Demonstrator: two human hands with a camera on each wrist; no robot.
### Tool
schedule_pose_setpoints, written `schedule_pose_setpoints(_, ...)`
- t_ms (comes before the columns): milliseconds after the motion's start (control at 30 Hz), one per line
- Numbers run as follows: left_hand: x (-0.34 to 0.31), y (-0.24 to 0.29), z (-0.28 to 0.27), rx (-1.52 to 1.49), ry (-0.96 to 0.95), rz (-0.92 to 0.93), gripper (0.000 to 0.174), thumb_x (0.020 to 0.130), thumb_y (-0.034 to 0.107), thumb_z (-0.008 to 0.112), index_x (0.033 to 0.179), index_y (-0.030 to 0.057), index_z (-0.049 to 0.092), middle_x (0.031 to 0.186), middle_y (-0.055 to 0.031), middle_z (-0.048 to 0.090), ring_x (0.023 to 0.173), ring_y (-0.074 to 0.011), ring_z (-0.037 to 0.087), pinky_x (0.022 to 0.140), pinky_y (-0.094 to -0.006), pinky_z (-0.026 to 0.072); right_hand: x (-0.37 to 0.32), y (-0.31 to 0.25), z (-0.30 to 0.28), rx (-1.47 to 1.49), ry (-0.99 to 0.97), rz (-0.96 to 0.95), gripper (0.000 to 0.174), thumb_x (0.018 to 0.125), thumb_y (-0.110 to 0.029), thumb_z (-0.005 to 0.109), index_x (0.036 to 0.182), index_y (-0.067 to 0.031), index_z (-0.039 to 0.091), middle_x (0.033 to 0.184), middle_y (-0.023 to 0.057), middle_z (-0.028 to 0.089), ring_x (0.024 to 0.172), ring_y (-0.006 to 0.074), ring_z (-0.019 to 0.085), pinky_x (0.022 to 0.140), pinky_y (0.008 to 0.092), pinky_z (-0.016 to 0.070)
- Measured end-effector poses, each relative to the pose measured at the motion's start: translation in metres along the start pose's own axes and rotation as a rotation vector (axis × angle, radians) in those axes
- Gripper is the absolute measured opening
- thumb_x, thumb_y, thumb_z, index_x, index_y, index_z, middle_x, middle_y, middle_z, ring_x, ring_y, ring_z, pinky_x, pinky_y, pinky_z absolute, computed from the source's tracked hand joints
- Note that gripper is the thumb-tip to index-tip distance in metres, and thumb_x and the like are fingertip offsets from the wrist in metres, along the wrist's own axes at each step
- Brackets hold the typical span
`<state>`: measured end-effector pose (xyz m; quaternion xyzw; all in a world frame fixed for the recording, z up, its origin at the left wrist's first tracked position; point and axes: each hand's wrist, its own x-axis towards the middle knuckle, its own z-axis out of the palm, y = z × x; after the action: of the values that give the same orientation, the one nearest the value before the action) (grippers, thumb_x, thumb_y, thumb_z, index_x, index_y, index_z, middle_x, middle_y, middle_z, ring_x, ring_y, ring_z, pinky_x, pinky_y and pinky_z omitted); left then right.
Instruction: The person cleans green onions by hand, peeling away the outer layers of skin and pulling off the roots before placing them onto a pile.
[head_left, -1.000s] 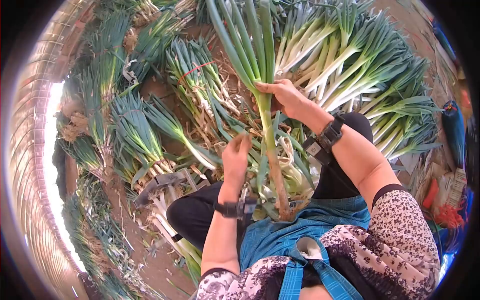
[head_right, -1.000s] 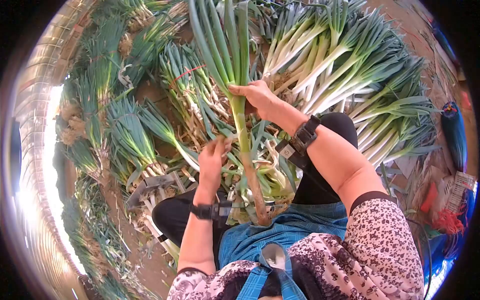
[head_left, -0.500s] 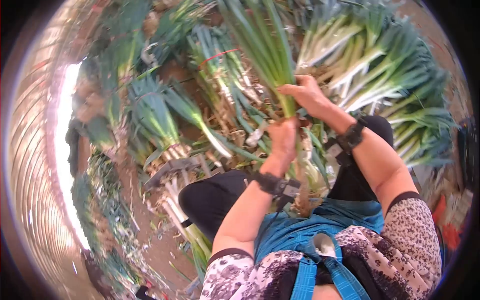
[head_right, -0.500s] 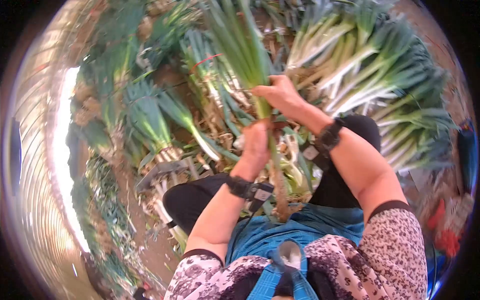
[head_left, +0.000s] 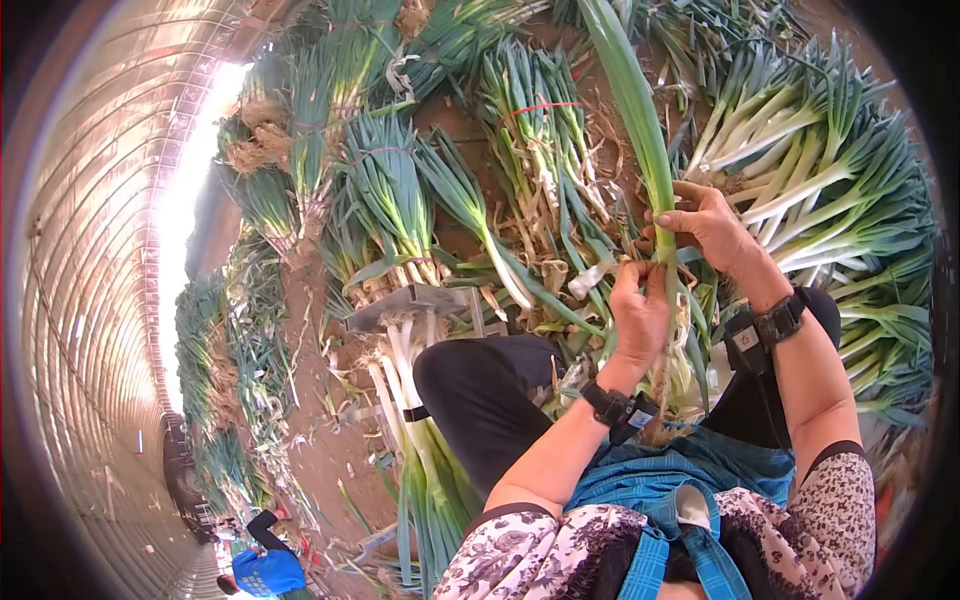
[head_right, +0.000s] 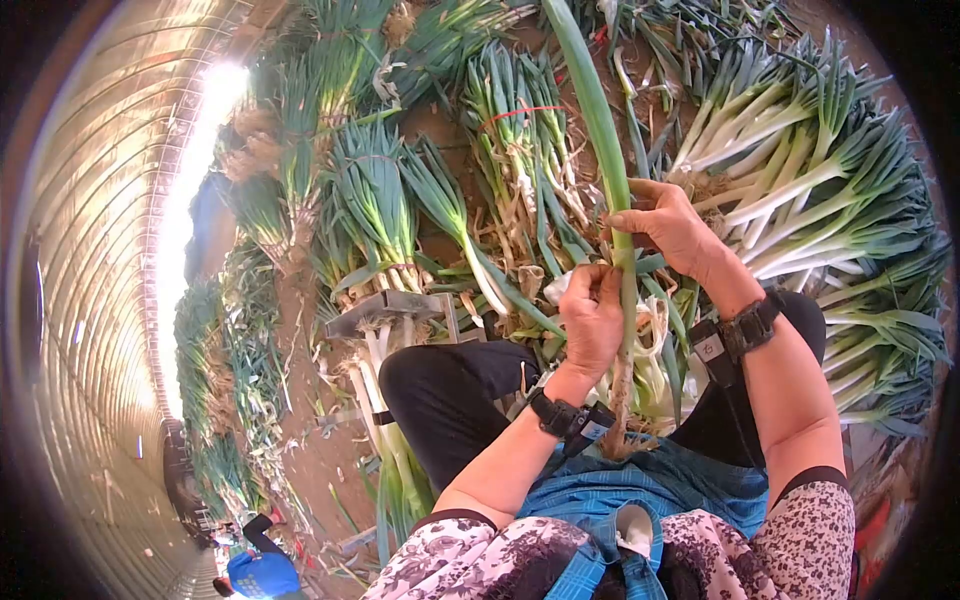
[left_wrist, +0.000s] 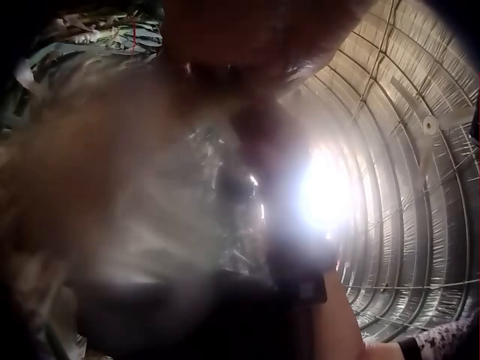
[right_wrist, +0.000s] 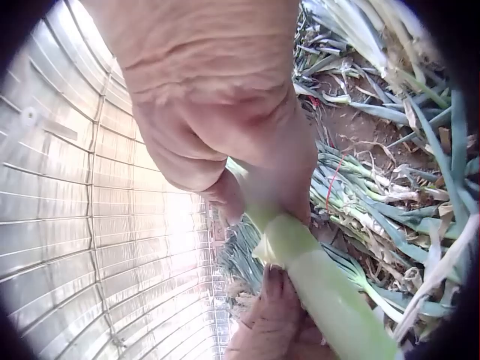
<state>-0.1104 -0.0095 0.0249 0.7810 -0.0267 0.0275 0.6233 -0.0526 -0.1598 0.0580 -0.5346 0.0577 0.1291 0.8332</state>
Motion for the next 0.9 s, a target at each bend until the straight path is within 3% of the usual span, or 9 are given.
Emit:
schedule_pose_setpoints(133, 0.005, 0.004, 0.001, 0.345, -0.022, 0.517, 0.009, 0.083, -0.002, 0.055, 0.091, -0.0003, 0.052, 0.085, -0.0167, 0.051, 0.085, -0.0346, 0.051, 0.077, -0.0383, 0.0418, 0.007, -0.003, 0.0, -0.118, 0.124, 0.004, 0.042, 0.074, -0.011, 0.074, 0.108, 0.0073, 0.058, 0.085, 0.0092, 0.064, 0.069, 0.0155, 0.064, 0.059, 0.0284, 0.0524)
schedule_pose_setpoints(200, 0.007, -0.005, -0.003, 0.339, -0.059, 0.492, 0.007, 0.084, -0.001, 0.055, 0.091, -0.0001, 0.053, 0.085, -0.0151, 0.053, 0.081, -0.0313, 0.052, 0.074, -0.0371, 0.0426, 0.015, 0.013, -0.005, -0.224, 0.227, -0.003, 0.028, 0.07, -0.014, 0.077, 0.09, 0.0038, 0.067, 0.076, 0.0075, 0.064, 0.063, 0.0133, 0.059, 0.053, 0.0276, 0.0448)
schedule_pose_setpoints(367, 0.007, -0.009, 0.006, -0.122, -0.208, 0.01, 0.013, 0.093, 0.011, 0.055, 0.087, -0.0001, 0.053, 0.073, -0.0063, 0.055, 0.065, -0.0134, 0.05, 0.06, -0.029, 0.0428, 0.031, 0.029, -0.016, -0.009, 0.28, 0.066, 0.027, 0.077, -0.007, 0.073, 0.098, 0.0045, 0.059, 0.08, 0.0097, 0.062, 0.068, 0.0196, 0.063, 0.056, 0.0325, 0.0517)
schedule_pose_setpoints(433, 0.016, -0.014, 0.0, 0.089, -0.245, 0.088, 0.012, 0.093, 0.01, 0.055, 0.085, 0.0006, 0.053, 0.073, -0.0055, 0.054, 0.065, -0.0135, 0.05, 0.061, -0.0277, 0.043, 0.023, 0.021, -0.011, 0.171, 0.264, 0.129, 0.029, 0.078, -0.004, 0.071, 0.101, 0.0052, 0.057, 0.084, 0.01, 0.062, 0.069, 0.0218, 0.064, 0.059, 0.0337, 0.0545)
schedule_pose_setpoints(500, 0.017, -0.006, -0.006, 0.28, -0.273, 0.201, 0.012, 0.093, 0.009, 0.054, 0.085, 0.0012, 0.054, 0.08, -0.0048, 0.056, 0.068, -0.0124, 0.05, 0.061, -0.0267, 0.0428, 0.022, 0.019, -0.012, 0.167, 0.287, 0.105, 0.028, 0.079, -0.004, 0.07, 0.101, 0.0045, 0.056, 0.086, 0.0106, 0.061, 0.068, 0.0227, 0.064, 0.058, 0.0343, 0.0553)
schedule_pose_setpoints(567, 0.02, 0.0, -0.004, 0.465, -0.154, 0.801, 0.011, 0.094, 0.009, 0.053, 0.085, 0.0012, 0.054, 0.086, -0.0048, 0.057, 0.072, -0.0118, 0.051, 0.063, -0.0259, 0.0428, 0.024, 0.016, -0.011, 0.16, 0.299, 0.076, 0.027, 0.079, -0.004, 0.069, 0.102, 0.0038, 0.056, 0.087, 0.0112, 0.061, 0.068, 0.0236, 0.064, 0.058, 0.0348, 0.0561)
schedule_pose_setpoints(600, 0.022, 0.0, -0.003, 0.465, -0.161, 0.805, 0.011, 0.094, 0.009, 0.053, 0.085, 0.0012, 0.054, 0.086, -0.0048, 0.057, 0.072, -0.0118, 0.051, 0.063, -0.0259, 0.0428, 0.024, 0.015, -0.01, 0.183, 0.32, 0.054, 0.027, 0.079, -0.004, 0.069, 0.102, 0.0025, 0.055, 0.087, 0.0115, 0.061, 0.067, 0.0237, 0.064, 0.056, 0.0348, 0.0557)
schedule_pose_setpoints(767, 0.013, 0.01, -0.007, -0.25, -0.391, 0.015, 0.011, 0.092, 0.006, 0.055, 0.082, 0.002, 0.054, 0.072, -0.0001, 0.053, 0.062, -0.0083, 0.045, 0.057, -0.0219, 0.0366, 0.029, 0.016, -0.017, 0.347, 0.421, -0.038, 0.026, 0.081, -0.005, 0.068, 0.102, -0.0008, 0.052, 0.084, 0.0108, 0.059, 0.062, 0.022, 0.063, 0.046, 0.0334, 0.0514)
schedule_pose_setpoints(900, -0.022, 0.002, -0.044, -0.15, -0.631, -0.323, 0.018, 0.096, 0.016, 0.051, 0.084, 0.0025, 0.055, 0.073, 0.0006, 0.055, 0.064, -0.0059, 0.046, 0.059, -0.0207, 0.0407, 0.025, 0.003, -0.023, 0.346, 0.561, 0.001, 0.029, 0.082, -0.008, 0.068, 0.104, -0.0044, 0.049, 0.086, 0.0091, 0.057, 0.055, 0.0186, 0.057, 0.042, 0.0333, 0.0461)
